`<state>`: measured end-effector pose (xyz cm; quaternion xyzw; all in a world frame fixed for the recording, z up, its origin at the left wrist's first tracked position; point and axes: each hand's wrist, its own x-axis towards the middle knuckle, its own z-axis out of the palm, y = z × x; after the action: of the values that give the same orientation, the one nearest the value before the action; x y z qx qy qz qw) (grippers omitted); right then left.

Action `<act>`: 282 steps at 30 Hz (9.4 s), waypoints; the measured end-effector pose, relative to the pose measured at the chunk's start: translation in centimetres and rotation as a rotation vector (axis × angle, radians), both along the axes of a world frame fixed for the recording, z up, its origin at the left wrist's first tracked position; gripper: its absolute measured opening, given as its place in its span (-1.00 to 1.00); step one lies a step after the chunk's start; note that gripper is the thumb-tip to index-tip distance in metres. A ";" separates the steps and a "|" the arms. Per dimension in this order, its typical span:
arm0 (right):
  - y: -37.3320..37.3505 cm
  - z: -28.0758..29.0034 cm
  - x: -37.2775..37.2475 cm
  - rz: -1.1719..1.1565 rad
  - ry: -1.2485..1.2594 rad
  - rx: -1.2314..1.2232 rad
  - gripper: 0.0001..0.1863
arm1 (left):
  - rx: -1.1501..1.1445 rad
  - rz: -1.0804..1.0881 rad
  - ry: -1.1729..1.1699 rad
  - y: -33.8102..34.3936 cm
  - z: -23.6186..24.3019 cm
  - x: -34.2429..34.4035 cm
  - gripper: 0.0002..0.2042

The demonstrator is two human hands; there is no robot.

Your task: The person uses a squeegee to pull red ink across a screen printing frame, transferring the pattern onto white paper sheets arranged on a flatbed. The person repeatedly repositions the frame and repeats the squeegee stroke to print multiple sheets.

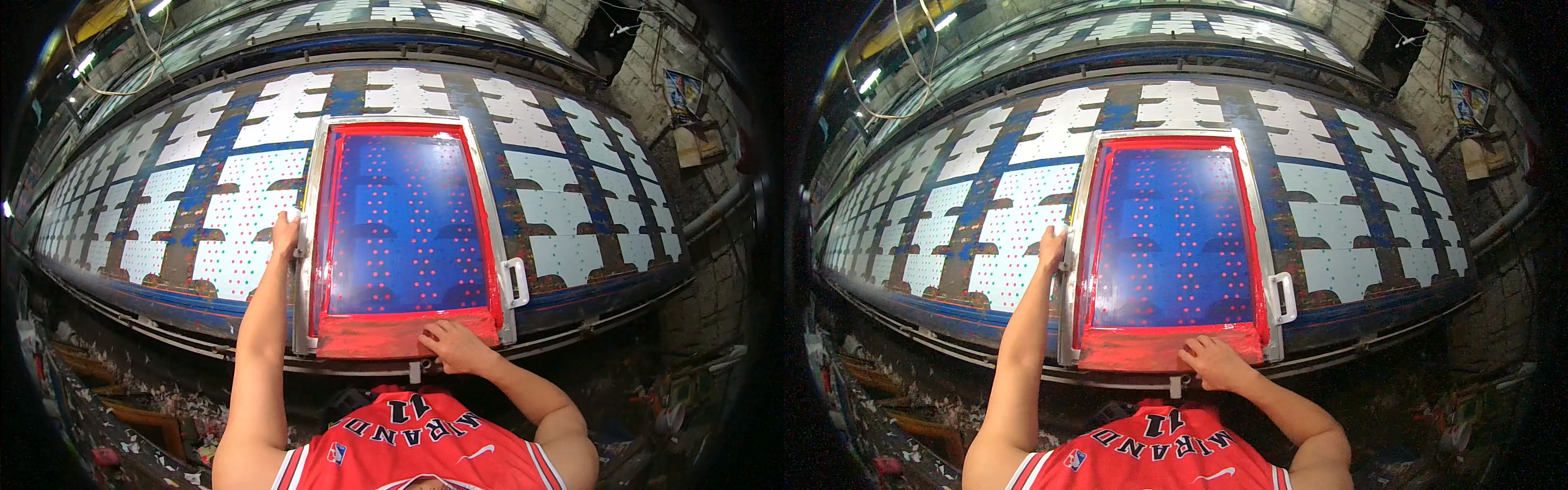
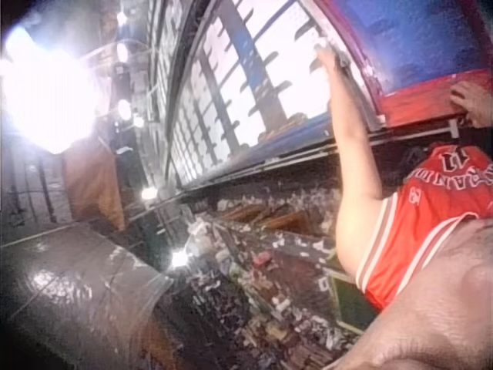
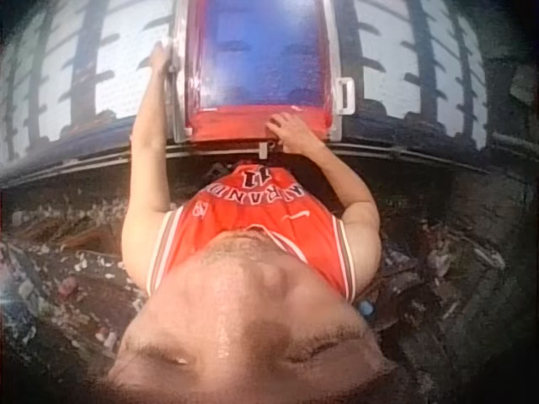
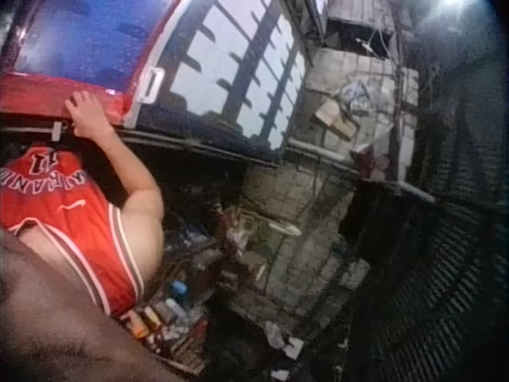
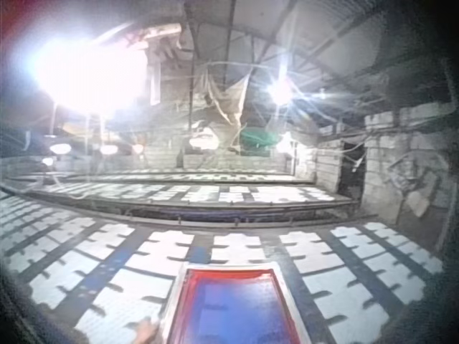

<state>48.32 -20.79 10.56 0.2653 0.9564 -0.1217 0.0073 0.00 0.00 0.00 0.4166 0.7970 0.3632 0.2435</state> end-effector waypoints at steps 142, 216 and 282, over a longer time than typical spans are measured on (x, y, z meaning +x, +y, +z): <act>9.2 -7.9 13.3 -1.445 0.647 -0.004 -0.67 | 0.079 0.034 -0.134 -0.1 0.3 -0.3 -0.48; 22.6 -8.2 65.9 -1.290 0.720 -0.363 -0.65 | 0.190 0.119 -0.080 5.6 4.2 48.5 -0.61; 8.5 -0.6 47.3 -0.449 0.190 0.082 -0.70 | 0.165 -0.039 -0.016 6.5 -0.7 52.1 -0.53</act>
<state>95.63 -12.30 9.96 0.4586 0.8740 -0.1058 -0.1205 52.07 6.47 -0.68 0.4475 0.7541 0.4264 0.2218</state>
